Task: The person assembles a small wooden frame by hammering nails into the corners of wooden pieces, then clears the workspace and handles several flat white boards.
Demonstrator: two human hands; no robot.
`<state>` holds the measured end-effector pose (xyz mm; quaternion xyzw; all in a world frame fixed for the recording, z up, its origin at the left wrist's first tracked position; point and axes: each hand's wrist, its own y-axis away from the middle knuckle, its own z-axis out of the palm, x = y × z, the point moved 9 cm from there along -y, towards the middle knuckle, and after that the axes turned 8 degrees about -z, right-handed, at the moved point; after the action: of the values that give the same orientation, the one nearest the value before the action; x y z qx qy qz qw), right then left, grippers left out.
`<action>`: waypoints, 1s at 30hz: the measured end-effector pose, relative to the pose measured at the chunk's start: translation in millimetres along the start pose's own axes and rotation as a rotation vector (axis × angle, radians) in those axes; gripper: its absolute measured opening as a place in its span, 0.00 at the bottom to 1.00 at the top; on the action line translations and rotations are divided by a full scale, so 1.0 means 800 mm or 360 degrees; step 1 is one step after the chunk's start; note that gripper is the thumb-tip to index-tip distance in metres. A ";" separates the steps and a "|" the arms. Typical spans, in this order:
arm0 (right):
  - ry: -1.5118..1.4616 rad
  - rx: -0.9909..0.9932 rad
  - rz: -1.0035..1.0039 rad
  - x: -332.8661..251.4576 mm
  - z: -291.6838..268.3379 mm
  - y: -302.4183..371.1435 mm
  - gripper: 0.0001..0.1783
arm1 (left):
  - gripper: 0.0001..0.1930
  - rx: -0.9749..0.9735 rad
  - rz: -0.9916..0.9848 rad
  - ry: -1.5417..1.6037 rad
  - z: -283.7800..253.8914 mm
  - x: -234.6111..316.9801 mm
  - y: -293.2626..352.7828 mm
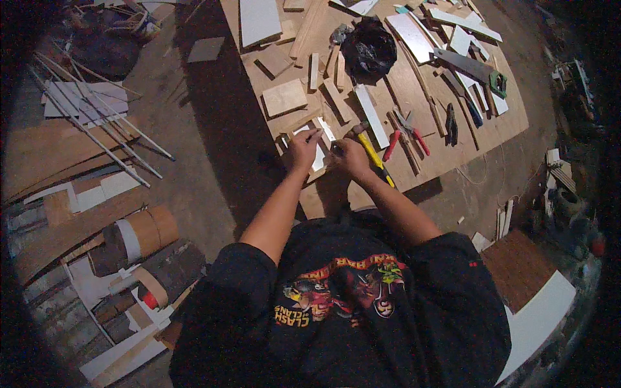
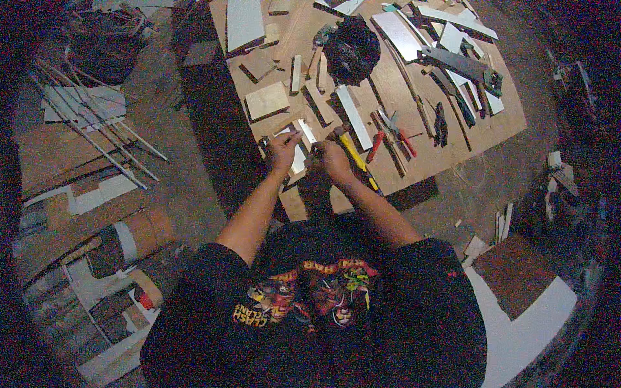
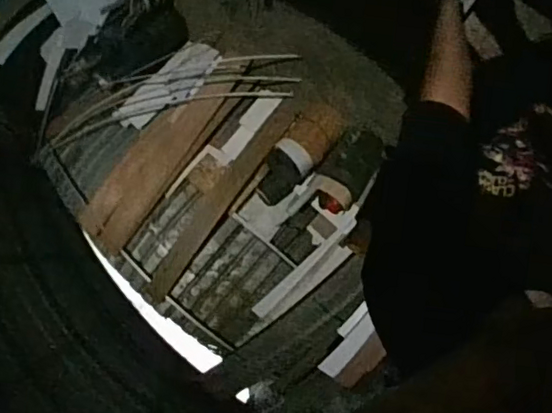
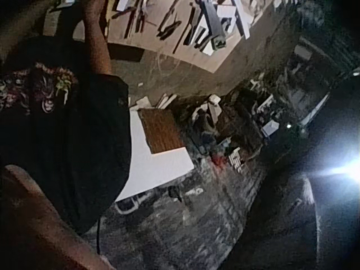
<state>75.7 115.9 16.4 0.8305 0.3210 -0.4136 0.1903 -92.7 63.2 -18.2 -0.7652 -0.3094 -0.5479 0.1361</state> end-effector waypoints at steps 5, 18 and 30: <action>0.0143 0.0116 -0.0052 0.007 -0.004 0.003 0.21 | 0.13 -0.0041 0.0091 -0.0134 0.002 0.019 0.014; 0.0126 0.0042 -0.0013 0.008 -0.002 0.001 0.19 | 0.08 0.0031 0.0424 -0.0184 -0.001 0.055 0.029; 0.0967 0.0112 0.0333 0.091 -0.066 0.063 0.23 | 0.09 0.0075 0.0381 -0.0395 0.000 0.047 0.029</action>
<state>173.0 137.3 -9.1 0.9505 0.2615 -0.1357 0.0984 -70.3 57.2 19.5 -0.8550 -0.2433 -0.4216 0.1789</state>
